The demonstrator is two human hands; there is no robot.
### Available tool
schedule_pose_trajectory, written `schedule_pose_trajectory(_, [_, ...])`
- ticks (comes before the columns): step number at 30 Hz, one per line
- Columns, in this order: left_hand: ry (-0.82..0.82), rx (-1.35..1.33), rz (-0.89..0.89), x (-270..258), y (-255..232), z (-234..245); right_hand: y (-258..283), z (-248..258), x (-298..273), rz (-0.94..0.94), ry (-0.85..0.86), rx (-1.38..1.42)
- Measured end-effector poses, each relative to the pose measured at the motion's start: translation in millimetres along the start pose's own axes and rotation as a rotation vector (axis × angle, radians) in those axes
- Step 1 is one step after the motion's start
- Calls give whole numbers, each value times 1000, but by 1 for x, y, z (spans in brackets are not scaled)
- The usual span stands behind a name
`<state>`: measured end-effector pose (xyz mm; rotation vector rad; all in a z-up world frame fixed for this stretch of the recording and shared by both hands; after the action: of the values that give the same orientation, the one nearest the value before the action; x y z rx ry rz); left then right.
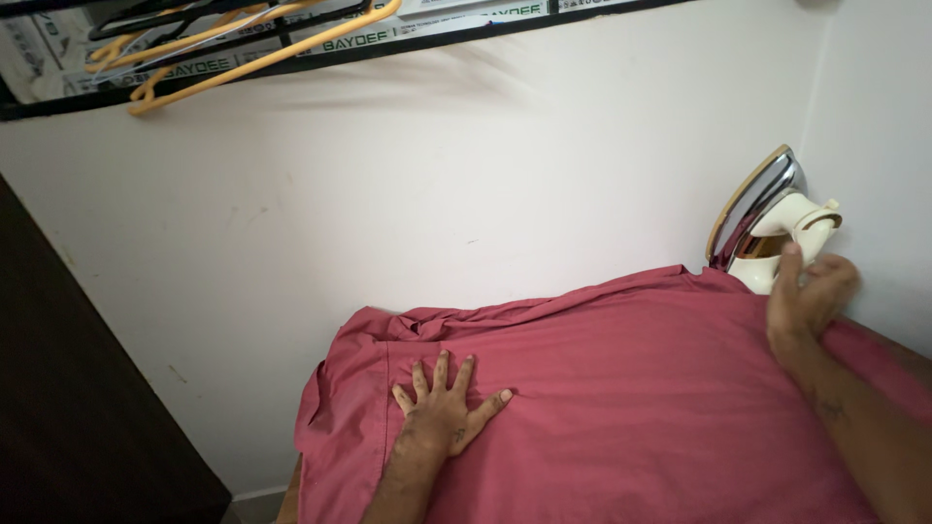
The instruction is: The person irons a pink shirt on a wooden table, smoothing the fabric and using a white iron. They then place the shirt on a hanger and button it. Finally, they begin ironing a white striped shirt.
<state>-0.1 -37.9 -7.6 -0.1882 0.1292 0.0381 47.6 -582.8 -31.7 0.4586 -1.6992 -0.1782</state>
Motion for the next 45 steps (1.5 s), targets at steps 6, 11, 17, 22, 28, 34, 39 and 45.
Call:
schedule_pose_trajectory(6, [0,17,13,-1,-2,0,22,-15,33,-324,5,123])
schedule_pose_trajectory(11, [29,26,32,-1,-3,1,35,-18,43,-350,-203,289])
schedule_pose_trajectory(17, [-21,33,9,-3,-1,1,28,-27,38,-201,-259,232])
schedule_pose_trajectory(22, [-110,38,-5,-2,0,11,30,-44,61,-299,-236,151])
schedule_pose_trajectory(28, [-504,-338,139,8,49,60,127,-61,97,-280,70,659])
schedule_pose_trajectory(34, [-933,-380,384,-12,139,91,277,-30,81,-9,648,473])
schedule_pose_trajectory(39, [-634,-328,635,-5,167,74,362,-47,12,-30,1192,276])
schedule_pose_trajectory(45, [-679,-459,625,16,192,48,450,-19,-40,448,1271,345])
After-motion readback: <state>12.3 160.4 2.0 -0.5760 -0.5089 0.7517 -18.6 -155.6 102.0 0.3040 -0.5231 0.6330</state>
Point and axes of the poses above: each hand's wrist, its own x-axis towards the middle knuckle, its own z-axis out of the back of the hand, y = z × x, the point moved 4 cm from there along x, towards the middle knuckle, and after that the axes turned 13 degrees about z, right-handed, at the moved point
